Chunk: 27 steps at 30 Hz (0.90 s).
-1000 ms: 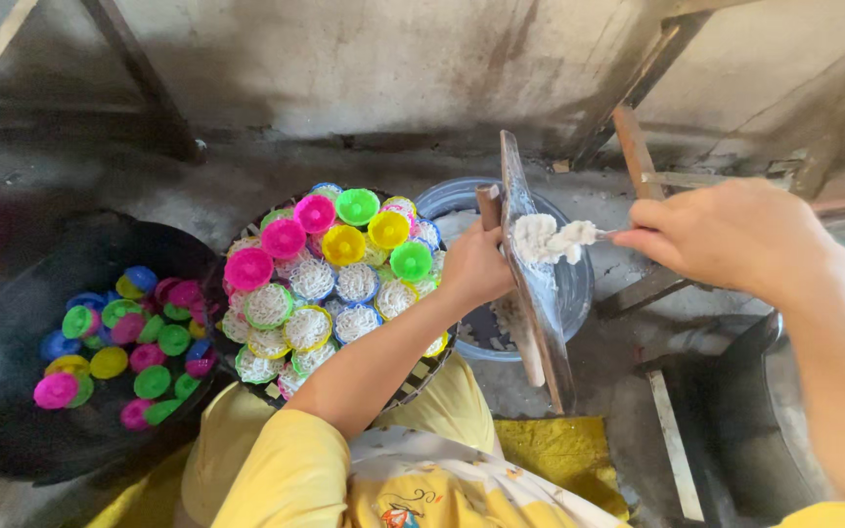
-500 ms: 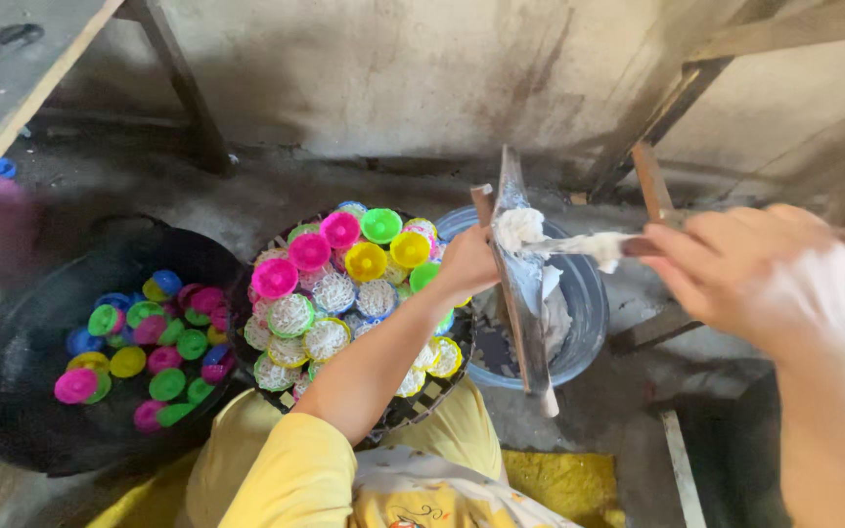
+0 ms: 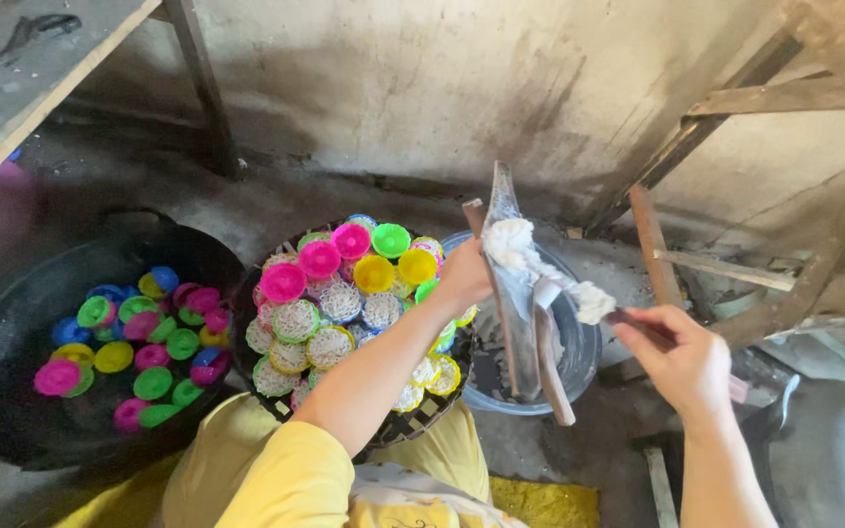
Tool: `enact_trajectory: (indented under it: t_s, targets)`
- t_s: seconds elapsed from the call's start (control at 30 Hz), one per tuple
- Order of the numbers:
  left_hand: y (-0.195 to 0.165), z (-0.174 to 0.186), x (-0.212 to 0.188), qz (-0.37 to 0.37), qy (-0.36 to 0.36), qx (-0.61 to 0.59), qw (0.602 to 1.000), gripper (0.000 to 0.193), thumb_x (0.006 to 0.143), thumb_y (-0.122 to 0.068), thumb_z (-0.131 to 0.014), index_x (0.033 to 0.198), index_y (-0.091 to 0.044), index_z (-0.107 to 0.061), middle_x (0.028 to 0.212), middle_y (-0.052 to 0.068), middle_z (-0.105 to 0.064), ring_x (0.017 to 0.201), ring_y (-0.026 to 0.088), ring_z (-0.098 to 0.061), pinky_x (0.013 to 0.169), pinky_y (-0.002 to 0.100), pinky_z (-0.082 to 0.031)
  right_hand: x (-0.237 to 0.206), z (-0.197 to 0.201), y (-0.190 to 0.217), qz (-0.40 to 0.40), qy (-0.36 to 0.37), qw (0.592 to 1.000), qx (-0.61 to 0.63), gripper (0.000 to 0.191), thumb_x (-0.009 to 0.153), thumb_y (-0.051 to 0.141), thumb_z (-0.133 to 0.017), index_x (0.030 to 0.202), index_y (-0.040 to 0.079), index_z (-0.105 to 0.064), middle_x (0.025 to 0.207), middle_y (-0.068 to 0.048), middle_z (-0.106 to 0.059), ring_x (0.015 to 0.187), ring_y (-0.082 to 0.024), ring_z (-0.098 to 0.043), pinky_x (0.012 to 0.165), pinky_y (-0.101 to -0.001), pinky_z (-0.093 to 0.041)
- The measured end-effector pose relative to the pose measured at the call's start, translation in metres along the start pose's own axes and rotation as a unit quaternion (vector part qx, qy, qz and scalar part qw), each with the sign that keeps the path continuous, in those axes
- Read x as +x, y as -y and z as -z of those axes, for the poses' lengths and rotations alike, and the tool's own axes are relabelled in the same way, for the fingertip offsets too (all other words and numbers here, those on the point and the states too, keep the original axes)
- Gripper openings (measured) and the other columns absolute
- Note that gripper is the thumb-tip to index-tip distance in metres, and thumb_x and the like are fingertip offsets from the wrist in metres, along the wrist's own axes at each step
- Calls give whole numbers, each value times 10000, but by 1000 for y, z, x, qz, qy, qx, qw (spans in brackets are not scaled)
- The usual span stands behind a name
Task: The person scoops a white dough-like mixture from a metal bowl and loads it into a wooden manual extruder. They then press the extruder to dispense the mixture into colorful plastic cupcake molds arranged in a basket, repeating the process for multiple cups.
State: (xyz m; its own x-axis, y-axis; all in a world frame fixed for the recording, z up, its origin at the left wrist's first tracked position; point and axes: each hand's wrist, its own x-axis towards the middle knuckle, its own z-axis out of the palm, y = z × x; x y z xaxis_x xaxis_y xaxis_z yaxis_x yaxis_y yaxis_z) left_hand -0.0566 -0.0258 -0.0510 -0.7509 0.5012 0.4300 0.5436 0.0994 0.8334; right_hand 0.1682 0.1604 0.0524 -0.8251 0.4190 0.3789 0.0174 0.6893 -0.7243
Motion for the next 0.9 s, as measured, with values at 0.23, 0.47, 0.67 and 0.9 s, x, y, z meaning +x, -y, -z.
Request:
enact_trajectory:
  t_s: [0.23, 0.47, 0.67, 0.9]
  targets:
    - [-13, -14, -5, 15, -7, -10, 1000, 449, 785, -443, -752, 1060, -89, -759, 1129, 183, -731, 1051, 404, -680, 894, 451, -539, 3, -23, 24, 281, -149, 919, -234, 229, 835, 124, -888, 997, 48, -745, 895, -103, -728, 788, -278, -704, 725, -348, -536]
    - [15, 12, 11, 123, 38, -50, 990, 369, 836, -357, -730, 1075, -77, -756, 1069, 152, -773, 1008, 305, -718, 862, 390, -548, -4, -11, 4, 82, 14, 995, 48, 287, 835, 139, -832, 1088, 31, -748, 1019, -83, -775, 897, -153, -723, 816, -261, -576]
    - [18, 14, -4, 8, 46, -265, 963, 305, 900, -177, -713, 1138, 14, -726, 1044, 68, -765, 919, 141, -669, 813, 329, -546, 11, -14, -33, 175, -39, 980, -86, 293, 869, 117, -855, 1119, 14, -741, 1065, -129, -767, 958, -158, -737, 858, -269, -568]
    - [-1, 124, 12, -181, -7, -147, 972, 303, 718, -113, -862, 920, -12, -660, 852, 56, -673, 769, 197, -696, 688, 367, -581, 6, -4, -41, -73, 31, 985, -151, 502, 911, 399, -809, 1241, 38, -694, 1166, -131, -715, 1085, -252, -676, 910, -409, -554]
